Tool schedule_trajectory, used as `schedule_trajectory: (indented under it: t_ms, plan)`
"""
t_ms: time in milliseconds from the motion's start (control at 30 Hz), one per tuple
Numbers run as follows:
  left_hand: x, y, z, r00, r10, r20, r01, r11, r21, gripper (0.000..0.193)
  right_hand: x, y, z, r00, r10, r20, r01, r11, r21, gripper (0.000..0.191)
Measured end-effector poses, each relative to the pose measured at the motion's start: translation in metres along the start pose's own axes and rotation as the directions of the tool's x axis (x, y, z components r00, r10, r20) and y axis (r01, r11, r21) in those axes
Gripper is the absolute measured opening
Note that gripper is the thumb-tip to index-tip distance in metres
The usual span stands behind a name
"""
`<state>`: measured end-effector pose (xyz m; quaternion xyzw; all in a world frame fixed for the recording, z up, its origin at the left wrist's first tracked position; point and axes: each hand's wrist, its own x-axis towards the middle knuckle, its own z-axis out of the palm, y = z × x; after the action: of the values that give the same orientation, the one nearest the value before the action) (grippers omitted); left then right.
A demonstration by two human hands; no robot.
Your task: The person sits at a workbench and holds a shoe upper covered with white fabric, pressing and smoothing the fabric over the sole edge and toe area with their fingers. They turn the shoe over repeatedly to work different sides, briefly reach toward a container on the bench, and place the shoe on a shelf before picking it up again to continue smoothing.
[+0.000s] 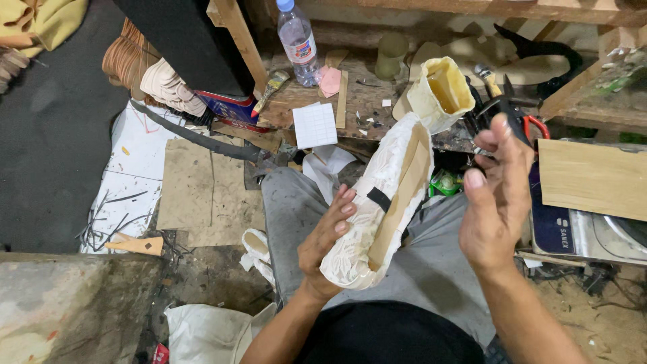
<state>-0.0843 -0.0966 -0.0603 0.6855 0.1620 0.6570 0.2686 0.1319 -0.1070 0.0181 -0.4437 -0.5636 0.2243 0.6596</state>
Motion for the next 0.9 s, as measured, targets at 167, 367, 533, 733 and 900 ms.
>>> schedule_trajectory:
  t_ms: [167,367,533,733,900]
  plan:
    - [0.000,-0.003,0.001,1.000,-0.015,-0.023,0.011,0.988,-0.152,0.063,0.022,0.042,-0.021,0.826,0.542,0.156,-0.525,0.638,0.564,0.100]
    - [0.008,-0.024,-0.009,0.982,-0.181,0.053,0.184,0.980,-0.078,0.063,0.025,0.032,-0.037,0.927,0.355,0.121,-0.356,0.734,0.579,0.114]
    - [0.014,-0.045,0.004,0.985,-0.162,0.054,0.170,0.968,-0.185,0.063,0.036,0.007,-0.038,0.946,0.324,0.014,-0.285,0.809,0.514,0.124]
    - [0.014,-0.053,0.010,0.980,-0.189,0.058,0.197,0.947,-0.254,0.067,0.037,0.005,-0.038,0.945,0.327,-0.027,-0.273,0.828,0.490,0.123]
    - [0.022,-0.040,0.003,0.984,-0.170,0.052,0.178,0.950,-0.258,0.066,0.040,0.029,-0.042,0.932,0.354,0.073,-0.343,0.803,0.487,0.112]
